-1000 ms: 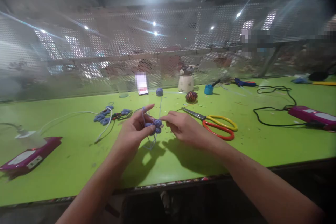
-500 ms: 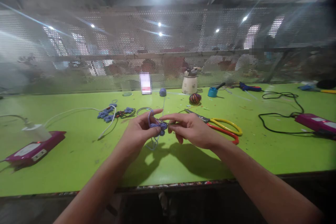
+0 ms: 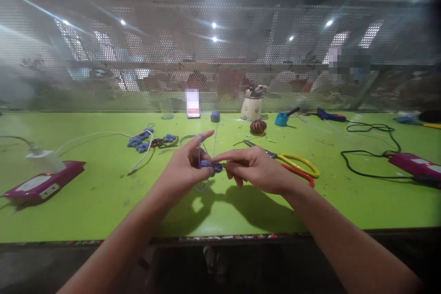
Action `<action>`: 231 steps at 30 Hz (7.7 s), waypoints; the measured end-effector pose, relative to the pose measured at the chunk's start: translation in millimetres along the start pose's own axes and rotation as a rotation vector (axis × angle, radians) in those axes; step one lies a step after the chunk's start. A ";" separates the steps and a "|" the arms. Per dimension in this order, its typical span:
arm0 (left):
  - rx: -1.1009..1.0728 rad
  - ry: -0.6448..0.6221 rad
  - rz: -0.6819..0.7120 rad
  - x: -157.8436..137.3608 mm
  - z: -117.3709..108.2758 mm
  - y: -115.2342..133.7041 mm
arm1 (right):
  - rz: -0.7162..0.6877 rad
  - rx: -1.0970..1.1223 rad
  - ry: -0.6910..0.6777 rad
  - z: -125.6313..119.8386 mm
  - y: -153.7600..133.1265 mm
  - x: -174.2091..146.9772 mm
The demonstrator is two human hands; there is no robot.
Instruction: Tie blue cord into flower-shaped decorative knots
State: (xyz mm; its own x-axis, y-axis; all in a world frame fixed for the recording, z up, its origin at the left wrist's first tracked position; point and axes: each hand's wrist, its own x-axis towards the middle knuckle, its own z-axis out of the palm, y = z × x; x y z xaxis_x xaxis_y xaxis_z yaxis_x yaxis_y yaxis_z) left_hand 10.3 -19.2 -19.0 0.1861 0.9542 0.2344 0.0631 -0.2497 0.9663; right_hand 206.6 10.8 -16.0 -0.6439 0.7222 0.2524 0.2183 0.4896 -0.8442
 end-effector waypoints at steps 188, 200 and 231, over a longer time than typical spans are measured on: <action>-0.307 0.019 -0.054 -0.9 -10.4 5.5 | 0.013 0.382 0.119 11.7 0.7 1.3; -0.295 -0.121 -0.043 -3.3 -15.1 7.4 | -0.067 0.065 0.088 -0.8 -8.3 -4.6; -0.228 -0.096 -0.057 -3.5 -15.5 7.6 | -0.021 0.130 0.070 0.6 -8.4 -6.0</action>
State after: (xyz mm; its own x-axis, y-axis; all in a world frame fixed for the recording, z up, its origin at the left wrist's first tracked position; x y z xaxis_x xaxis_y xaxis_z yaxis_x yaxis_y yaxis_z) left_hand -5.1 -21.9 -10.8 0.2813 0.9430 0.1777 -0.1447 -0.1414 0.9793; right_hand 208.2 2.1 -10.7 -0.5936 0.7470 0.2993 0.1052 0.4408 -0.8914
